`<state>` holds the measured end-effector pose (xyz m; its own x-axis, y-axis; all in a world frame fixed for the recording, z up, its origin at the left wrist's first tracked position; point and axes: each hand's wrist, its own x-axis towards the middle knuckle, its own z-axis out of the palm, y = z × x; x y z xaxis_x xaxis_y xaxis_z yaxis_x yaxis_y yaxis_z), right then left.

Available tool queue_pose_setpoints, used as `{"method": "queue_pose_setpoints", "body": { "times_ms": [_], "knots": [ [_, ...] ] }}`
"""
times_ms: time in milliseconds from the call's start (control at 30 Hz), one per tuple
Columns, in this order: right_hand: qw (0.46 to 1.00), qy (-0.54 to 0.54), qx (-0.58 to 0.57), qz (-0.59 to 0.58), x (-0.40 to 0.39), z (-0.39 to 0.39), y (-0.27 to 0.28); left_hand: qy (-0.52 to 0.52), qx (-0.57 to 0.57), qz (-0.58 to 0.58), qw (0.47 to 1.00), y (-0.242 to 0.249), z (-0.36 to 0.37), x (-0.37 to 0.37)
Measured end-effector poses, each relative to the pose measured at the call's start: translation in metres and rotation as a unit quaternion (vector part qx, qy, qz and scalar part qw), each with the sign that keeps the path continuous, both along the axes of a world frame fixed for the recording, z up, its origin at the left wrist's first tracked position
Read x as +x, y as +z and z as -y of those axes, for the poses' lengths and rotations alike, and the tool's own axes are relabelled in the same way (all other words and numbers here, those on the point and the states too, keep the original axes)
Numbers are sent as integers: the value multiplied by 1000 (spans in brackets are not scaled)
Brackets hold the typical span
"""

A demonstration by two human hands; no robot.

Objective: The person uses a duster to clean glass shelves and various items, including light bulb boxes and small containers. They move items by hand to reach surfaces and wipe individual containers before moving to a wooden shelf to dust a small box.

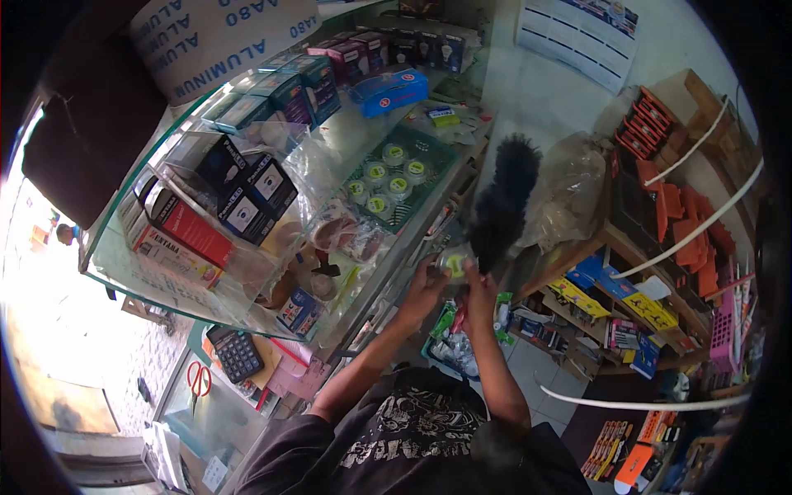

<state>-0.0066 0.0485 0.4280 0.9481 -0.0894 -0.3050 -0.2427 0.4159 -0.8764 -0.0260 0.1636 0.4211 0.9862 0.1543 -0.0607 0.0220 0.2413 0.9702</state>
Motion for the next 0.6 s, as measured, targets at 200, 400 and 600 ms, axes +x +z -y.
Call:
{"method": "queue_pose_setpoints", "body": {
  "times_ms": [200,400,600],
  "knots": [
    [997,40,59,27,58,-37,26,-23,33,-16,999,25,-29,56],
    [992,-46,30,116,136,-73,31,14,-207,-23,978,31,-70,153],
    [987,-83,48,125,127,-61,22,114,-231,-60,964,3,-123,260]
  ]
}}
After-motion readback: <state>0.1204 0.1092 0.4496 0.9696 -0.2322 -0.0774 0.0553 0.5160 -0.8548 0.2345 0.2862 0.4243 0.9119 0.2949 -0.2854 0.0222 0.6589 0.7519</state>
